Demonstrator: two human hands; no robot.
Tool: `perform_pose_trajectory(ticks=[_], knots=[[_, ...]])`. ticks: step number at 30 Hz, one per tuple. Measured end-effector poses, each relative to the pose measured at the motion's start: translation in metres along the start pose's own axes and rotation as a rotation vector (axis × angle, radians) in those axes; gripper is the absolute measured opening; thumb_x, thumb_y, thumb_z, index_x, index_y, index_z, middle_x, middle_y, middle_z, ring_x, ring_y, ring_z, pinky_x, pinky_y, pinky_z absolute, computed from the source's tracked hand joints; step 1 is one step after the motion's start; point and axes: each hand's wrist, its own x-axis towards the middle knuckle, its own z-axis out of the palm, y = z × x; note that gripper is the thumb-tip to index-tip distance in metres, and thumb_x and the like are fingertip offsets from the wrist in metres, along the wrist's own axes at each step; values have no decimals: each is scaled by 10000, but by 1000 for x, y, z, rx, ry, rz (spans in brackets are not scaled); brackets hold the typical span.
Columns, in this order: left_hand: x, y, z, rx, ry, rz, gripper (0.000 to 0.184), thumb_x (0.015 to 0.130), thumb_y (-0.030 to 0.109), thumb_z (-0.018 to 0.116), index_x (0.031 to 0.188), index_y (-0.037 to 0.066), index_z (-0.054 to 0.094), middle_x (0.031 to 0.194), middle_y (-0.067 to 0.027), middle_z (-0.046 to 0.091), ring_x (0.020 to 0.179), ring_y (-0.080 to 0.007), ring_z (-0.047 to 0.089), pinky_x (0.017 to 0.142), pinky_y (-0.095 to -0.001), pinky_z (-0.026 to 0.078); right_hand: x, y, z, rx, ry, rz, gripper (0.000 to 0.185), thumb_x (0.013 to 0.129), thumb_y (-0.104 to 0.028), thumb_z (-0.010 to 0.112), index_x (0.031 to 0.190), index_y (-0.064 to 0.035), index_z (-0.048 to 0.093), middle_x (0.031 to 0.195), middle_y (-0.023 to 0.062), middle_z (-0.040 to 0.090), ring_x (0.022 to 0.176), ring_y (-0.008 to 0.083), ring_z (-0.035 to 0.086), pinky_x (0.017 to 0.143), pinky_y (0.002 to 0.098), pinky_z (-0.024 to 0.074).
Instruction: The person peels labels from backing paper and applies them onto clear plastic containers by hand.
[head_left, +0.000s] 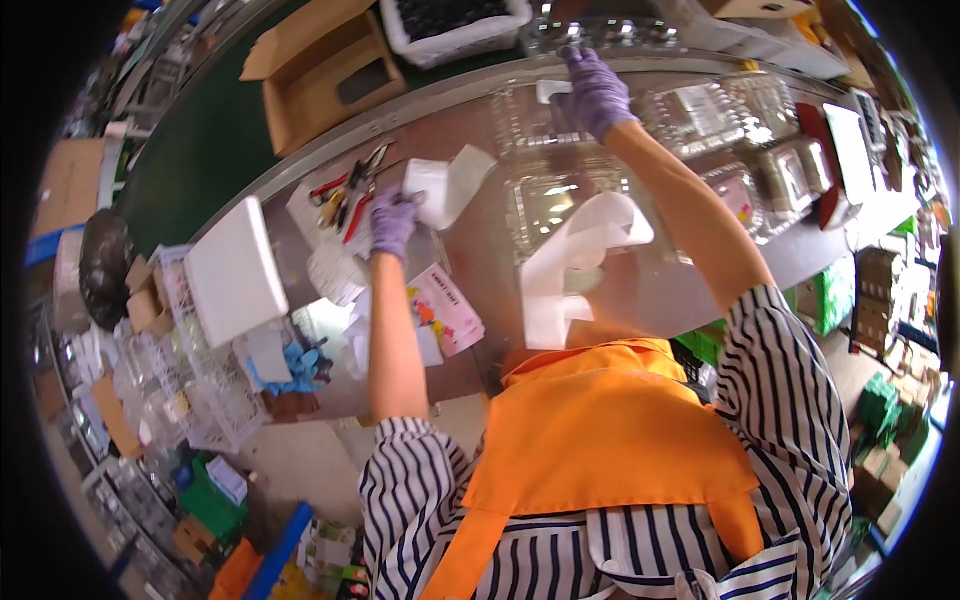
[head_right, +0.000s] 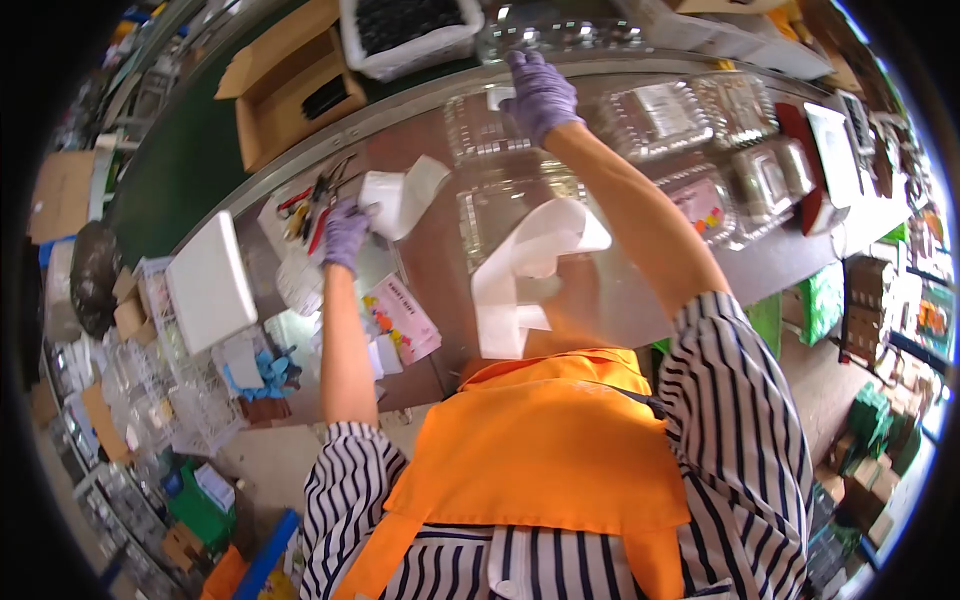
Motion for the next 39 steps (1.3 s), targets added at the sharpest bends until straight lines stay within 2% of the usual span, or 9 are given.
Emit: perform_pose_trajectory(ticks=[5,8,10,19,22,26,30,36,39], knots=[[-39,13,42,-254,49,-22,177,777,73,681,943,51,626,682,33,556,574,-53,464,512,-216,383,-54,-41,6,240,63,-605,297,784,-255,662,1048,-121,630,1059,107,603,1043,291,544,877,397,460],[-82,29,72,-325,-35,181,228,832,105,638,1051,46,609,816,-3,595,638,-62,490,553,-224,423,-88,-79,-19,356,-125,-623,245,803,-246,633,1015,-123,641,1075,64,603,1000,275,538,853,399,449],[-114,54,78,-113,-95,14,294,830,153,654,1083,19,591,905,-41,607,794,-97,537,688,-254,478,-101,-81,-27,355,-189,-772,228,797,-209,642,997,-100,653,1033,89,622,977,288,562,847,385,460],[-183,58,113,-372,-206,-49,372,801,110,656,1151,25,562,790,-11,587,635,-67,484,601,-237,456,-150,-43,-61,830,-665,-88,253,814,-173,667,981,17,666,874,87,677,745,132,615,714,266,501],[-174,59,91,-8,-93,293,373,791,43,643,1155,26,565,737,20,575,633,-60,500,563,-220,444,-139,-11,-57,1175,-761,166,309,847,-207,642,1036,37,622,932,88,661,831,146,621,789,279,504],[-138,62,43,-102,18,37,422,784,144,663,1159,1,534,934,-136,617,788,-216,592,750,-327,492,-104,33,-51,1422,-569,451,306,866,-197,622,1085,14,591,1027,100,638,892,190,644,828,279,527],[-111,58,13,551,496,546,619,744,201,735,1260,16,447,1178,-198,534,1101,-297,518,935,-374,424,-88,39,-51,1379,-494,483,299,827,-185,674,1054,-1,610,978,97,655,893,183,647,801,277,541],[-145,39,48,-30,82,48,369,805,208,698,1095,21,566,945,-129,642,882,-226,620,801,-314,496,-53,40,-40,1021,-348,247,229,796,-163,714,947,1,664,846,38,667,788,115,626,690,255,505],[-167,15,72,183,-118,-83,350,810,234,697,1048,11,569,981,-130,646,878,-207,619,790,-315,500,-30,28,-31,491,-116,44,201,783,-272,690,865,-88,679,812,54,683,710,204,629,663,313,494]])
